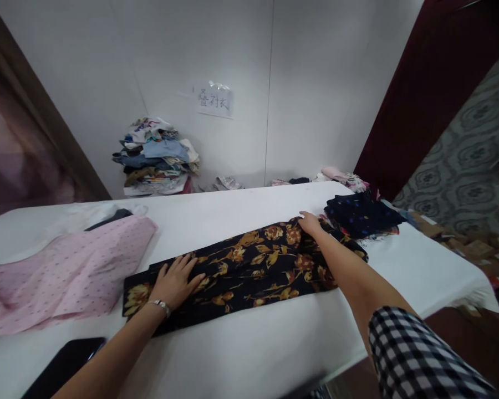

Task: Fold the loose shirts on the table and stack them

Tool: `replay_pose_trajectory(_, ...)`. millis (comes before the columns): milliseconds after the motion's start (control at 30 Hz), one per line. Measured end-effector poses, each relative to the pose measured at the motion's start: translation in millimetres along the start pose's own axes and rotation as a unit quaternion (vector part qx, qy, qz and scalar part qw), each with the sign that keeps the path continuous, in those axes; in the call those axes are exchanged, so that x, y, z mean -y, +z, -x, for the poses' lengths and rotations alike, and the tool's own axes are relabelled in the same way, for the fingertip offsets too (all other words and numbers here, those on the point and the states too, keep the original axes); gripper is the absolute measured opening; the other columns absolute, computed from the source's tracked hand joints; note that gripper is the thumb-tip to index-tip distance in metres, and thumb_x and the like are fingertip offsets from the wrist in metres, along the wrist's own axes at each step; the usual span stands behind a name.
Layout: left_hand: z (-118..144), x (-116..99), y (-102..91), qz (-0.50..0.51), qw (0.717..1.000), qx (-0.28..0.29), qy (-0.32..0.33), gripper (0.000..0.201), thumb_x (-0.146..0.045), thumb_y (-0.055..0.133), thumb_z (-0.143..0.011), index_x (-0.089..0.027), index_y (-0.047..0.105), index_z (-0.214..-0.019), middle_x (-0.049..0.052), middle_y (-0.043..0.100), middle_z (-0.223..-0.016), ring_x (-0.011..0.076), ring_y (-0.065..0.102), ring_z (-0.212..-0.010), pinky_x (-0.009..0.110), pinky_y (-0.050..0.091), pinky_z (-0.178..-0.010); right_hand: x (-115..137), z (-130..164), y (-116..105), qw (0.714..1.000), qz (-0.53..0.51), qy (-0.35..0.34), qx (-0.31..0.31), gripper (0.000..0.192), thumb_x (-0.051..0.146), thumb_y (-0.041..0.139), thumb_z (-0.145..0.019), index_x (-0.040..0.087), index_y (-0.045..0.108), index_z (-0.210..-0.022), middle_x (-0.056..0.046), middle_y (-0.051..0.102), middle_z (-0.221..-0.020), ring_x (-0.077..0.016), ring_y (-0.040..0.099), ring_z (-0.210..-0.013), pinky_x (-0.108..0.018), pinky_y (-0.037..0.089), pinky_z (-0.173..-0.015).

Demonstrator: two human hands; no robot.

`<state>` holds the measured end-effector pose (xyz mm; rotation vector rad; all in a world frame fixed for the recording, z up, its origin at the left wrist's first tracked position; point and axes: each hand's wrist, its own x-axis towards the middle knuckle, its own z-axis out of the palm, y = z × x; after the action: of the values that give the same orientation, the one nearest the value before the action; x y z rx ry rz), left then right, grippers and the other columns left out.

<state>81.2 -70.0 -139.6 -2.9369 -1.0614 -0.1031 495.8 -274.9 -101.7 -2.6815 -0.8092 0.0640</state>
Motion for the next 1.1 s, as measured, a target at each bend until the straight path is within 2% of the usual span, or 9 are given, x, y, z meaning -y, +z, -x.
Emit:
replay_pose_trajectory(100,-0.9,8.7,7.3,-0.006,1.000,0.023,-0.007,0.061,-0.048,0.040,-0.085,-0.019,0.042,-0.139,0.007,0.038,-0.147,0.0271,0.026,-0.139,0.049,0.025,-0.110,-7.9,15.9,1.3,0.999,0.029,-0.012,0.013,0.050,0.021,0.045,-0.082,0.021,0.051,-0.132,-0.009,0.060,-0.127,-0.0244,0.056,-0.114,-0.032,0.042,-0.094)
replay_pose_trajectory(233,-2.2,10.8,14.7,-0.013,1.000,0.009,-0.003,0.060,-0.046,0.040,-0.084,-0.018,0.045,-0.137,0.007,0.038,-0.147,0.0263,0.027,-0.138,0.048,0.025,-0.110,-20.0,48.6,11.9,0.996,0.070,-0.032,0.052,0.045,0.016,0.046,-0.081,0.021,0.059,-0.123,-0.011,0.066,-0.115,-0.0259,0.061,-0.105,-0.033,0.045,-0.086)
replay_pose_trajectory(367,-2.5,11.7,6.0,0.000,1.000,0.009,-0.010,0.060,-0.046,0.040,-0.083,-0.019,0.046,-0.136,0.008,0.040,-0.146,0.0260,0.031,-0.137,0.047,0.026,-0.109,-21.2,62.5,8.4,0.993,0.097,-0.038,0.048,0.041,0.027,0.044,-0.087,0.019,0.056,-0.125,-0.013,0.066,-0.112,-0.0276,0.061,-0.103,-0.036,0.044,-0.086)
replay_pose_trajectory(467,-1.4,9.3,-9.6,0.005,0.999,-0.040,0.001,0.061,-0.049,0.037,-0.084,-0.019,0.044,-0.137,0.009,0.039,-0.146,0.0263,0.031,-0.137,0.047,0.025,-0.110,-5.6,64.2,-6.4,0.992,0.108,-0.069,0.005,0.042,0.034,0.042,-0.089,0.016,0.056,-0.124,-0.016,0.062,-0.117,-0.0283,0.054,-0.112,-0.037,0.040,-0.094)
replay_pose_trajectory(567,0.1,0.5,-17.0,-0.011,0.995,-0.087,0.038,0.062,-0.051,0.036,-0.085,-0.019,0.045,-0.137,0.009,0.038,-0.147,0.0273,0.028,-0.138,0.049,0.022,-0.111,23.8,67.0,-13.9,0.978,0.082,-0.181,-0.059,0.045,0.040,0.039,-0.091,0.017,0.055,-0.126,-0.014,0.051,-0.132,-0.0258,0.043,-0.125,-0.036,0.031,-0.104)
replay_pose_trajectory(667,0.7,-7.9,-7.8,-0.032,0.996,-0.053,0.063,0.061,-0.050,0.037,-0.084,-0.021,0.045,-0.137,0.008,0.036,-0.148,0.0291,0.026,-0.138,0.054,0.021,-0.110,48.4,70.9,-1.8,0.969,0.043,-0.242,-0.038,0.057,0.053,0.034,-0.091,0.020,0.046,-0.136,-0.011,0.033,-0.148,-0.0259,0.025,-0.137,-0.041,0.022,-0.110)
replay_pose_trajectory(833,-2.0,-3.2,18.2,-0.054,0.997,0.043,0.046,0.056,-0.043,0.031,-0.088,-0.027,0.039,-0.140,0.004,0.028,-0.152,0.0281,0.021,-0.140,0.059,0.020,-0.107,43.0,77.2,41.6,0.979,0.052,-0.151,0.125,0.078,0.071,0.022,-0.085,0.023,0.029,-0.146,-0.011,0.016,-0.155,-0.0301,0.008,-0.142,-0.054,0.008,-0.110)
replay_pose_trajectory(933,-4.1,1.1,22.7,-0.055,0.996,0.034,0.062,0.054,-0.042,0.030,-0.088,-0.028,0.039,-0.140,0.004,0.028,-0.152,0.0276,0.020,-0.141,0.058,0.019,-0.107,31.7,78.1,56.0,0.982,0.058,-0.136,0.122,0.079,0.072,0.016,-0.084,0.025,0.024,-0.147,-0.008,0.012,-0.156,-0.0261,0.005,-0.143,-0.052,0.003,-0.111)
replay_pose_trajectory(1100,-6.5,-4.0,18.2,-0.027,0.999,0.029,0.036,0.061,-0.051,0.033,-0.087,-0.025,0.036,-0.142,0.006,0.029,-0.152,0.0286,0.023,-0.139,0.057,0.018,-0.108,31.1,75.3,59.0,0.981,0.063,-0.135,0.124,0.079,0.073,0.016,-0.084,0.028,0.025,-0.147,-0.006,0.012,-0.156,-0.0244,0.004,-0.143,-0.051,0.003,-0.111)
